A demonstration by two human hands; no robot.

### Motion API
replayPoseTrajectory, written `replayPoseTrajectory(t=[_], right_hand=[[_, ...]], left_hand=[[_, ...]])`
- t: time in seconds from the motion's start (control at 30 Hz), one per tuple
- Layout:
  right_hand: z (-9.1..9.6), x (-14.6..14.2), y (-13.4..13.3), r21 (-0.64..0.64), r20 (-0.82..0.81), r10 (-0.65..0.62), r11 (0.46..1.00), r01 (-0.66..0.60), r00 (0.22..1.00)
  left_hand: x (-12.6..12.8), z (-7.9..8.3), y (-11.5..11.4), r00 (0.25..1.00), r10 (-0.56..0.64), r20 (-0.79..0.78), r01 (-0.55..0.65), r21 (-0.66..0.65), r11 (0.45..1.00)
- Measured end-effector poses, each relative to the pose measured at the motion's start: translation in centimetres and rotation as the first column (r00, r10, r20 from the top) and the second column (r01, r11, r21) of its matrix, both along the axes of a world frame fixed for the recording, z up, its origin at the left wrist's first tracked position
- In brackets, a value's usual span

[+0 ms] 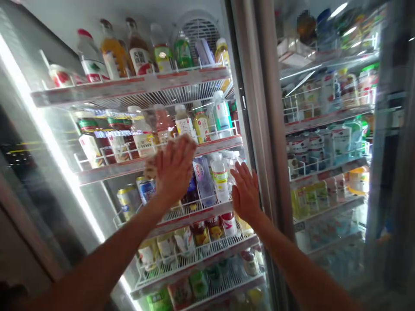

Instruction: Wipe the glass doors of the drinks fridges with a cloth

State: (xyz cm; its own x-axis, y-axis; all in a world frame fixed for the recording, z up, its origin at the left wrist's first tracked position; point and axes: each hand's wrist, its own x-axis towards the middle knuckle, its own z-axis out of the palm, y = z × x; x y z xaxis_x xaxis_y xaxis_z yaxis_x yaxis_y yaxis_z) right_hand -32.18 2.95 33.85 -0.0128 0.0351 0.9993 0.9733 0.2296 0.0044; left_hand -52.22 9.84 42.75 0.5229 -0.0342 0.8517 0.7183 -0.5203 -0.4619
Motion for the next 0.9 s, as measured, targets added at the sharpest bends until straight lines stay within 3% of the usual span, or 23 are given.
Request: replayPoseTrajectory(t=[0.07,0.1,0.17,0.23,0.33,0.37,0.43,0.47,0.53,0.57,0.6,0.67,0.77,0.8,0.83,0.9], right_hand=[[-0.6,0.6,-0.8,-0.004,0.012,-0.019,1.0,0.02,1.0],[-0.9,1.1,-1.3,-0.007,0.021,-0.033,0.999,0.033,0.999],[-1.5,2.0,-2.1,-0.015,0.036,-0.065,0.998,0.065,0.997],[-1.9,3.0,-2.9,-0.012,0.028,-0.097,0.995,0.097,0.995],[-2.2,4.1,-3.7,-0.008,-0.012,-0.131,0.991,0.131,0.991],[-2.3,4.4,-3.9,-0.008,-0.019,-0.137,0.991,0.137,0.99],[-2.5,4.8,-4.4,-0.007,-0.016,-0.145,0.989,0.145,0.989],[-2.7,5.0,-4.7,-0.005,-0.009,-0.151,0.989,0.151,0.989],[-3.0,5.5,-5.3,-0.011,0.003,-0.165,0.986,0.165,0.986],[-3.2,5.8,-5.6,-0.019,0.008,-0.172,0.985,0.172,0.985],[-3.4,6.0,-5.9,-0.028,0.01,-0.179,0.983,0.179,0.984],[-3.6,6.5,-6.3,-0.037,0.002,-0.19,0.981,0.19,0.982],[-3.5,6.4,-6.5,-0.031,-0.017,-0.201,0.979,0.2,0.979],[-3.4,6.3,-6.4,-0.031,-0.016,-0.199,0.98,0.198,0.98],[-3.3,6.1,-6.3,-0.031,-0.008,-0.192,0.981,0.191,0.981],[-3.1,5.6,-6.0,-0.033,0.011,-0.173,0.984,0.173,0.985]], left_hand=[[1.8,-3.3,-0.6,0.954,-0.066,-0.292,0.065,-0.013,0.998],[2.5,-5.1,-0.8,0.874,-0.117,-0.471,0.123,-0.019,0.992],[3.6,-7.0,-1.0,0.777,-0.165,-0.607,0.184,-0.031,0.982],[4.7,-5.7,-1.0,0.786,-0.193,-0.587,0.199,-0.056,0.979],[7.0,-1.1,-1.1,0.931,-0.176,-0.318,0.15,-0.106,0.983],[7.8,-0.4,-1.3,0.957,-0.162,-0.24,0.136,-0.12,0.983],[9.2,-1.5,-1.7,0.941,-0.197,-0.273,0.167,-0.13,0.977],[9.7,-3.1,-1.9,0.892,-0.237,-0.385,0.201,-0.132,0.971],[10.3,-7.0,-1.9,0.723,-0.317,-0.614,0.287,-0.15,0.946],[10.5,-8.3,-1.8,0.659,-0.326,-0.678,0.299,-0.161,0.94],[10.7,-8.8,-1.5,0.641,-0.336,-0.69,0.312,-0.165,0.936],[11.2,-7.4,-1.1,0.706,-0.347,-0.617,0.324,-0.154,0.934],[12.1,-2.8,-1.0,0.897,-0.295,-0.33,0.266,-0.13,0.955],[12.2,-2.0,-1.2,0.922,-0.27,-0.279,0.242,-0.132,0.961],[12.1,-2.1,-1.4,0.924,-0.258,-0.283,0.227,-0.136,0.964],[11.2,-4.1,-1.7,0.856,-0.276,-0.438,0.238,-0.14,0.961]])
